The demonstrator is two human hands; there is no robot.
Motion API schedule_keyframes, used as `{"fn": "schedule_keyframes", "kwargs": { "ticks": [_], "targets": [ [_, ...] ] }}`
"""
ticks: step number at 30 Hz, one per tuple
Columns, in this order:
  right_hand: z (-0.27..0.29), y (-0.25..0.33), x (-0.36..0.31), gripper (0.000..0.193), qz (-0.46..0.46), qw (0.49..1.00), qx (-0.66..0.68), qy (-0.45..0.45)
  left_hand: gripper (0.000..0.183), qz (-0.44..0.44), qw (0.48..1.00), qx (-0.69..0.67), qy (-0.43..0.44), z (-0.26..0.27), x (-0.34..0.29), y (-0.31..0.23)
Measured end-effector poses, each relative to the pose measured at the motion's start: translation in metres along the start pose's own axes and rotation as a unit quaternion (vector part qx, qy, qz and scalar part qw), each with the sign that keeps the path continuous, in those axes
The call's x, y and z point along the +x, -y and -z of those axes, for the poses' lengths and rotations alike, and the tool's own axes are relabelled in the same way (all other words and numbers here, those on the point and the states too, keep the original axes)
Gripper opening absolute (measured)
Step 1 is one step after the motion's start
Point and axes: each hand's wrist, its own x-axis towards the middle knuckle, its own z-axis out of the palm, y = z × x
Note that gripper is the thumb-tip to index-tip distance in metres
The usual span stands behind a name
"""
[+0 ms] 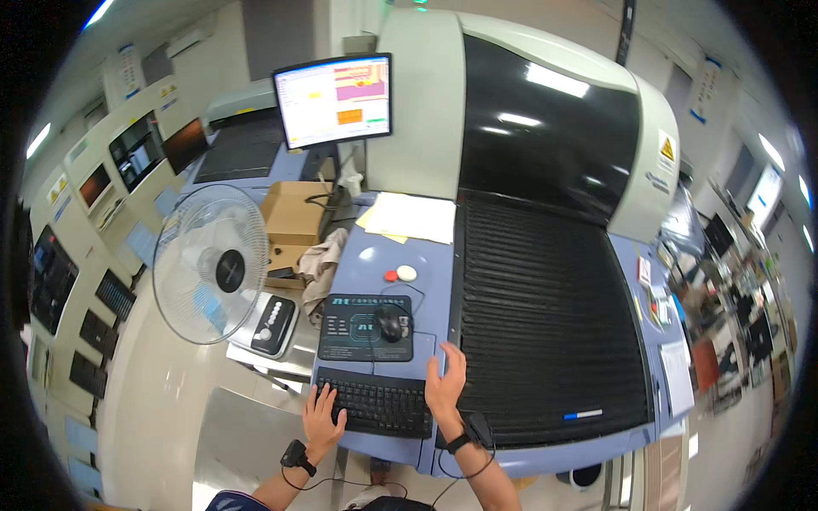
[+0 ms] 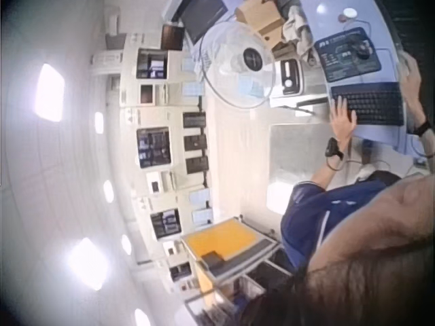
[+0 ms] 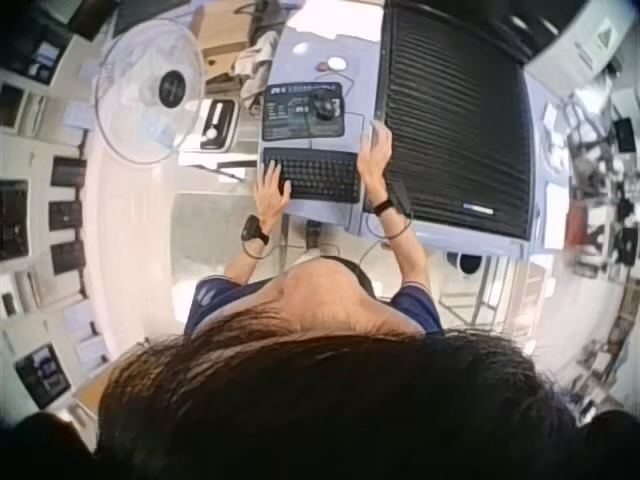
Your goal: The person operates a computer using a mouse and keyboard, then opens the lid of a machine to retrieve a large circuit board panel and hold it up toward the light.
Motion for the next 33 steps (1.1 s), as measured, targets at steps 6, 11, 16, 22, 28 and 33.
{"fn": "schedule_keyframes", "kwargs": {
  "ticks": [6,11,16,22,28,33],
  "targets": [
    [-0.083,0.004,0.025,0.035,0.079,0.987,-0.054,0.132,0.052,0.031,0.999,-0.031,0.003,-0.001,-0.009,0.005],
    [-0.16,-0.029,0.045,0.052,0.161,0.952,-0.215,0.146,0.054,0.03,0.999,-0.037,0.018,0.002,-0.008,-0.001],
    [-0.182,-0.056,0.037,0.047,0.163,0.947,-0.225,0.161,0.055,0.043,0.997,-0.056,0.034,0.009,-0.008,0.0],
    [-0.179,-0.052,0.035,0.038,0.22,0.936,-0.24,0.132,0.054,0.048,0.996,-0.06,0.046,0.009,-0.006,0.004],
    [-0.177,-0.058,0.03,0.036,0.204,0.936,-0.25,0.142,0.053,0.049,0.996,-0.062,0.047,0.007,-0.007,0.003],
    [-0.176,-0.057,0.029,0.034,0.193,0.937,-0.254,0.146,0.052,0.051,0.996,-0.058,0.047,0.007,-0.007,0.001]
  ]
}}
